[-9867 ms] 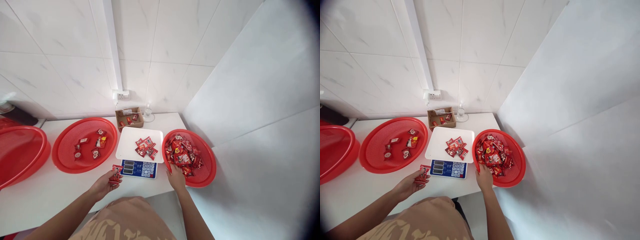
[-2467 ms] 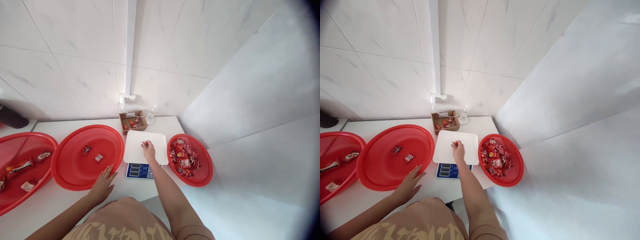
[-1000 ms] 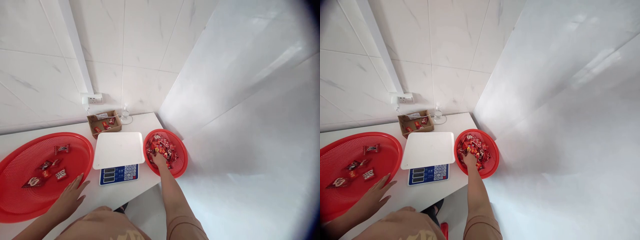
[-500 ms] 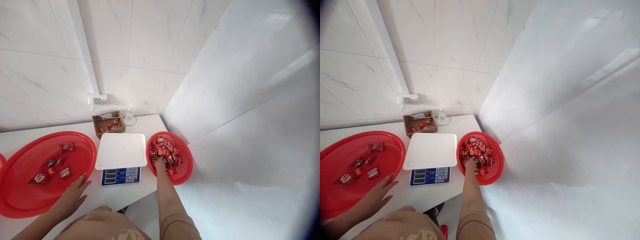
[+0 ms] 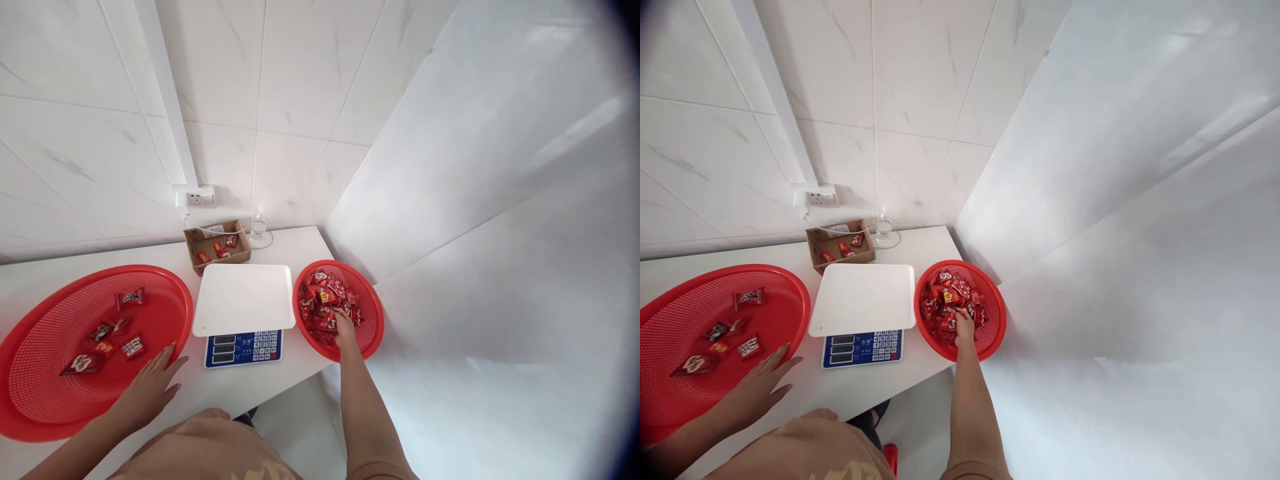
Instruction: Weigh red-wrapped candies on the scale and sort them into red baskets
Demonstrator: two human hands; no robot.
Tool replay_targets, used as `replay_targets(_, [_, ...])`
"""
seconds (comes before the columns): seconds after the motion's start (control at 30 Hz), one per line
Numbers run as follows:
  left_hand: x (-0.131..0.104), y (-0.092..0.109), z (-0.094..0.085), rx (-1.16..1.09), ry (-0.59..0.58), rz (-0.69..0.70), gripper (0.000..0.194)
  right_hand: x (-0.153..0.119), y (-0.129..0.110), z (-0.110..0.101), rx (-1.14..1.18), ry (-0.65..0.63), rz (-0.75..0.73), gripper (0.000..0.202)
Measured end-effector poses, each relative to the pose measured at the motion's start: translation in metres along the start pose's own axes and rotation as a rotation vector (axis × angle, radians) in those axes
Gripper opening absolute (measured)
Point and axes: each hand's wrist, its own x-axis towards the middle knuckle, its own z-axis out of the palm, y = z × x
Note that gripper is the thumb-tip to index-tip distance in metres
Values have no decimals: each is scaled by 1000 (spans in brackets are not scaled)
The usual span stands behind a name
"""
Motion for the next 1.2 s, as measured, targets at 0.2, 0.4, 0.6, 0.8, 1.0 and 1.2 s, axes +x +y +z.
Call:
replay_targets(0.2, [2, -7, 10, -26, 40, 6, 50, -10, -24, -20, 319, -31, 78, 32])
replay_targets(0.4, [-4, 7, -11, -44, -15, -8, 50, -47, -54, 0, 704, -336, 129, 16])
replay_targets(0.6, [-8, 20, -26, -36, -87, -48, 50, -86, -82, 86, 590, -667, 249, 21])
replay_targets(0.8, [-14, 18, -28, -123, -42, -20, 49, -97, -94, 152, 437, -591, 352, 28])
replay_targets(1.0, [-22, 12, -29, -158, -56, -37, 50, -98, -91, 156, 439, -587, 339, 32])
replay_targets(1.2, [-22, 6, -30, -155, -46, -10, 49, -99, -88, 138, 448, -441, 311, 16])
